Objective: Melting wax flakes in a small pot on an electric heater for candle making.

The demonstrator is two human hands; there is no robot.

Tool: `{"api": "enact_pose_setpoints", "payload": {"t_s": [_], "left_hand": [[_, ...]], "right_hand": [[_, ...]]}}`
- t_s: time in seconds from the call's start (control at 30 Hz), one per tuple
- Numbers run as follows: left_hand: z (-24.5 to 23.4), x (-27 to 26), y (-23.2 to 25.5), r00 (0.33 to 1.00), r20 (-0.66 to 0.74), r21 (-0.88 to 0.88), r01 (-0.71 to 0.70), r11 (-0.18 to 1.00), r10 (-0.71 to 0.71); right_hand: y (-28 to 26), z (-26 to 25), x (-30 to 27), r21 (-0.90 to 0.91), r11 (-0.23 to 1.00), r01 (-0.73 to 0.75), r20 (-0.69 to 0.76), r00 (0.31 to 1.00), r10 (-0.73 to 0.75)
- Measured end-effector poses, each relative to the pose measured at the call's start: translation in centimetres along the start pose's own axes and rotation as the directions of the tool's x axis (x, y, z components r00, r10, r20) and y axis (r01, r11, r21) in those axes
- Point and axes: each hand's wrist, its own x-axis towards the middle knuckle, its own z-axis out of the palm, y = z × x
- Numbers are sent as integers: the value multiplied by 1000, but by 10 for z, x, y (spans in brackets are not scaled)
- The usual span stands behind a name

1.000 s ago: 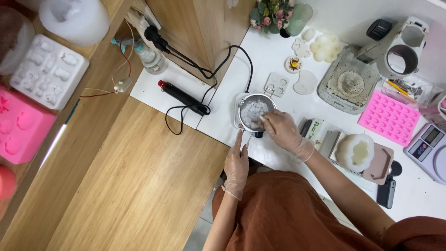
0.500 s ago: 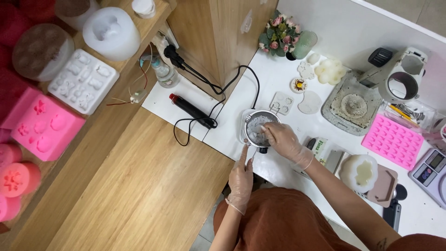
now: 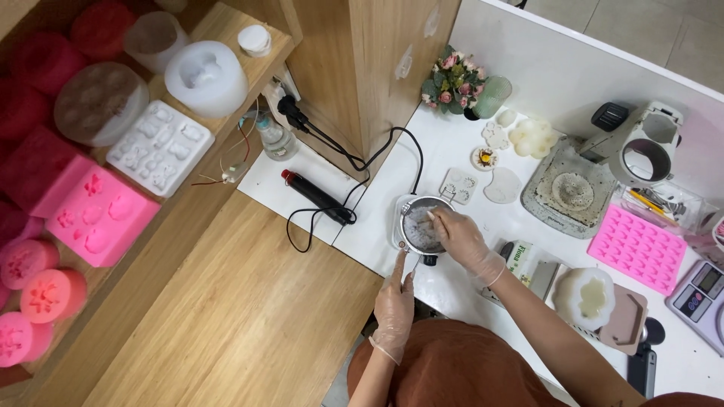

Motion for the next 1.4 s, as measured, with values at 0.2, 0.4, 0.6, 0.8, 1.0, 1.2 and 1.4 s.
{"api": "enact_pose_setpoints", "payload": {"t_s": [0.2,0.4,0.6,0.8,1.0,1.2,1.4], "left_hand": [[-8,2,9,997,60,0,57,998,-57],[3,2,-2,1000,-12,-15,-5,1000,5],[-2,5,3,998,40,-21,48,999,-47],[-1,5,4,999,17,-36,38,999,-37],[0,9,3,989,100,12,109,994,-110],[-5,2,7,987,115,61,104,993,-111],[-2,6,6,993,84,83,75,994,-82]], "right_hand": [[4,-4,-3,-51,991,-126,-96,988,121],[6,-25,-4,10,996,-87,-38,995,88],[12,-17,-15,-96,994,-49,-59,997,43],[15,0,-30,34,999,-10,-67,998,12],[24,2,-30,-189,976,109,-64,990,-123],[8,-15,-25,-279,959,-40,-66,998,22],[-1,-23,-49,-153,985,-75,29,996,80]]}}
